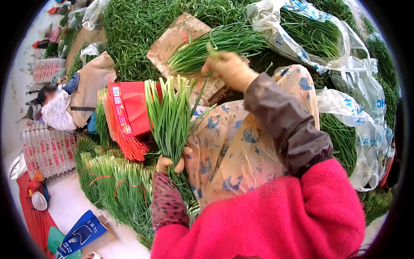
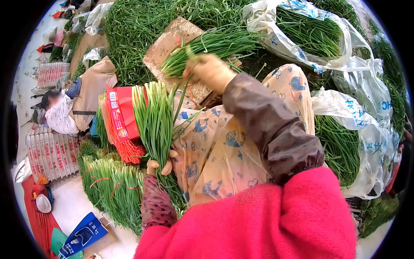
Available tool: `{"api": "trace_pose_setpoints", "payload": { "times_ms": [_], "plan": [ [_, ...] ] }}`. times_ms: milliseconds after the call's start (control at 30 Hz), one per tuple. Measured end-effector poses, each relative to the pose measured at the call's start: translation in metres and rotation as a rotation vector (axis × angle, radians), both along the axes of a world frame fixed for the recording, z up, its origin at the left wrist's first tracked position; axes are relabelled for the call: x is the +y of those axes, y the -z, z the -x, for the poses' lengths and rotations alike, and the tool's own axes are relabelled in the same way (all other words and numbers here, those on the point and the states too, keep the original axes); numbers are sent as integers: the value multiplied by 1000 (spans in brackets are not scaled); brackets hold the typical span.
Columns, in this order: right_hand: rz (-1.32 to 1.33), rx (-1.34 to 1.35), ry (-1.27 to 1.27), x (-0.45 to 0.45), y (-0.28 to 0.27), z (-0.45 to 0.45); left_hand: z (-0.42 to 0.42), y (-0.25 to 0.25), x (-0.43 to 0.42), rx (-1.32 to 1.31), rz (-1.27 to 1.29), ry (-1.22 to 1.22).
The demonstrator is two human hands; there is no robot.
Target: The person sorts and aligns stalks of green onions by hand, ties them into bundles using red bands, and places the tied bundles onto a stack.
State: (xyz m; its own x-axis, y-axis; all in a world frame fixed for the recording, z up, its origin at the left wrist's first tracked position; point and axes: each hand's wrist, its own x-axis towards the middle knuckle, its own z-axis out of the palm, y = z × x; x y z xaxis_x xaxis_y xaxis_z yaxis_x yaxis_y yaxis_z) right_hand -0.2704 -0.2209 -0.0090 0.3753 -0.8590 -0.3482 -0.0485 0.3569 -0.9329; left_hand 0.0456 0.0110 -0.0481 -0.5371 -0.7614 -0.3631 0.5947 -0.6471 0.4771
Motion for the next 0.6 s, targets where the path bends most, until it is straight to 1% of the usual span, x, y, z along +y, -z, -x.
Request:
{"api": "trace_pose_setpoints", "payload": {
  "times_ms": [33,67,100,133,167,200,233,267,333,367,433,500,567,600],
  "plan": [
    [-140,-42,124,-6,-3,15,-1,2,1,35,-6,5],
    [-150,-85,278,-13,1,25,-2,4,2,70,-12,11],
    [-79,-42,332,-18,8,42,-3,6,4,104,-19,17],
    [-28,-66,417,-26,18,55,-4,8,3,142,-16,27],
    [10,10,537,-34,26,65,-4,10,3,155,-10,37],
    [100,423,322,-46,46,86,-5,12,3,168,-3,48],
    [258,995,48,-43,37,92,-6,13,3,181,4,58],
    [214,1474,13,-35,77,79,-5,12,3,198,-7,38],
    [401,1726,-144,-10,95,66,-4,11,1,214,-14,18],
    [630,1480,-257,14,64,66,-3,12,0,206,-10,33],
    [247,914,-722,23,26,33,1,6,-1,189,-11,47],
    [-316,347,-540,42,39,5,12,-10,-11,67,49,80],
    [-583,87,-365,60,76,-21,13,-10,-12,56,57,104],
    [-779,-96,-150,68,89,-37,16,-14,-11,0,44,83]
  ]
}}
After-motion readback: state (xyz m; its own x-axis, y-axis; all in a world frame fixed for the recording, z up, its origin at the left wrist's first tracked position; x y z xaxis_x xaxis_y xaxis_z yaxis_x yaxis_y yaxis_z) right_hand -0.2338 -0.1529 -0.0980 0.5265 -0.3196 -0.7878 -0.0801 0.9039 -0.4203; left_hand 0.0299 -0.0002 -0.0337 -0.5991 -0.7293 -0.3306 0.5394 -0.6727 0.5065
